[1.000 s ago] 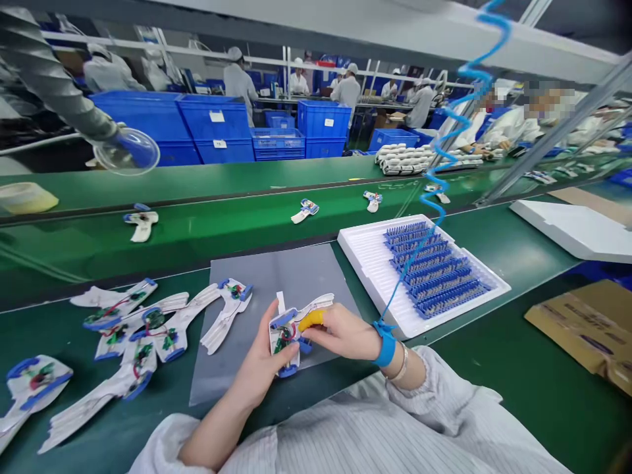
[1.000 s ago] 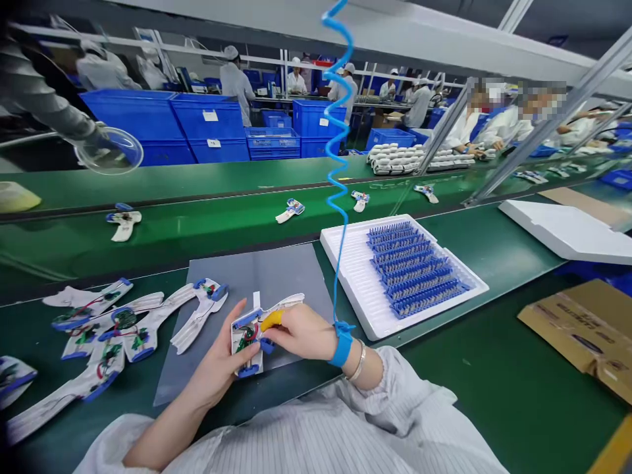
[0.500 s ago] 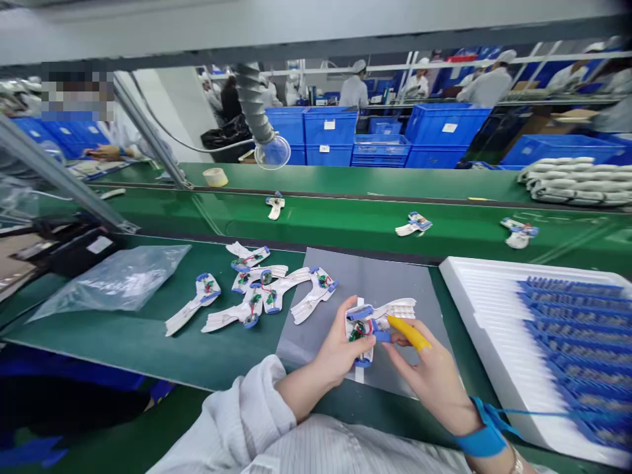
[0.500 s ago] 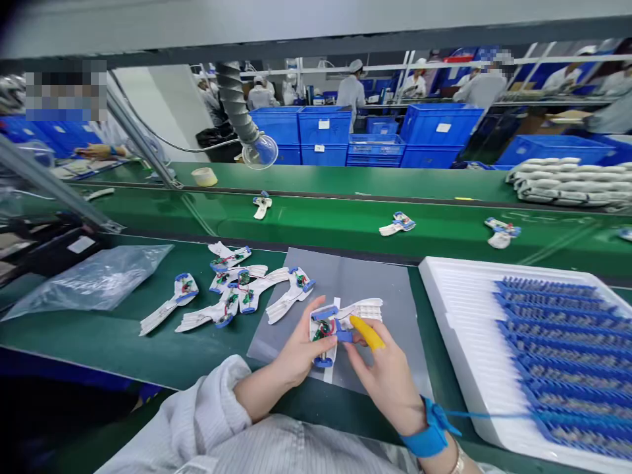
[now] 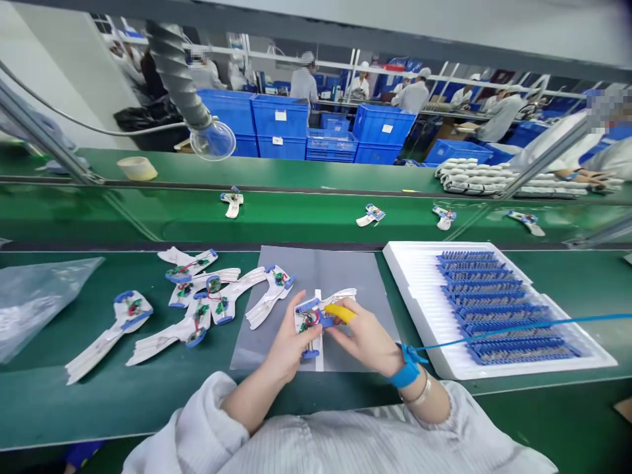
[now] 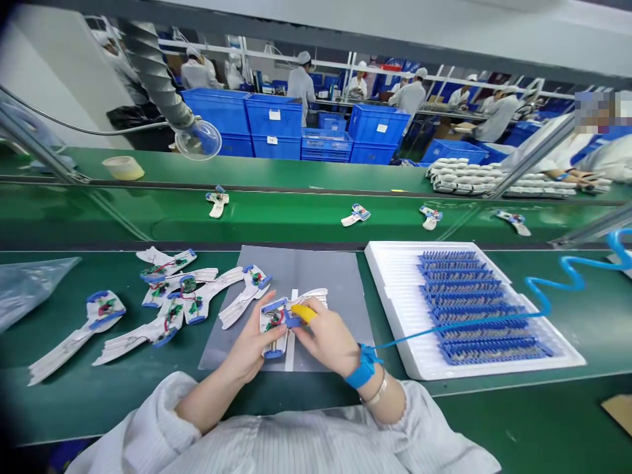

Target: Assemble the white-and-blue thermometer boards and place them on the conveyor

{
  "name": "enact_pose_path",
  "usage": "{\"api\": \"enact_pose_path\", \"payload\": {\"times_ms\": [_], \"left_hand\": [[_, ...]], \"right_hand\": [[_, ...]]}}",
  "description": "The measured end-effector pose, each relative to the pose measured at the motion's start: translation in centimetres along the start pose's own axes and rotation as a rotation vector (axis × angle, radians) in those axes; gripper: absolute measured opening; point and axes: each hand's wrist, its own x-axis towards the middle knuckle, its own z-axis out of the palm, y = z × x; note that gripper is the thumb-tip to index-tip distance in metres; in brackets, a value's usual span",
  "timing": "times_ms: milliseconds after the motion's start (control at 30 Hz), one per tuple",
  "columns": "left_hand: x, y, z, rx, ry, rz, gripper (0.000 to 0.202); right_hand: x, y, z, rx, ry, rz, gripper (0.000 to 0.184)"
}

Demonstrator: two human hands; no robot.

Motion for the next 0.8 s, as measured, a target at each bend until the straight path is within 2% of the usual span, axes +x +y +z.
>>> {"api": "enact_pose_path", "payload": {"times_ms": [200,333,467,633,800], "left_hand": [[0.2,-0.2,0.3,-0.011,0.085,-0.036,0.074],[0.4,-0.5,0.1,-0.004,0.121,0.027,0.071],[0.6,-0.4,-0.1,0.040,0.107,0.065,0.069],[0.9,-0.3,-0.1,0.034,0.107,0.074,0.068],[1.1,-0.6,-0.1,-0.003,0.119,0.051,0.067]], "right_hand": [[-0.4,0.5,1.1,-0.169,0.032,-0.069,0.023],[-0.1,0.9,1.1,-0.285,0.034,-0.065,0.023],[0.4,1.3,0.9,-0.194,0.043,-0.107,0.024],[0.5,1.2,1.3,-0.028,0.077,-0.048,0.022],[0.4,0.9,1.7,-0.113,0.090,-0.101,0.021]]}}
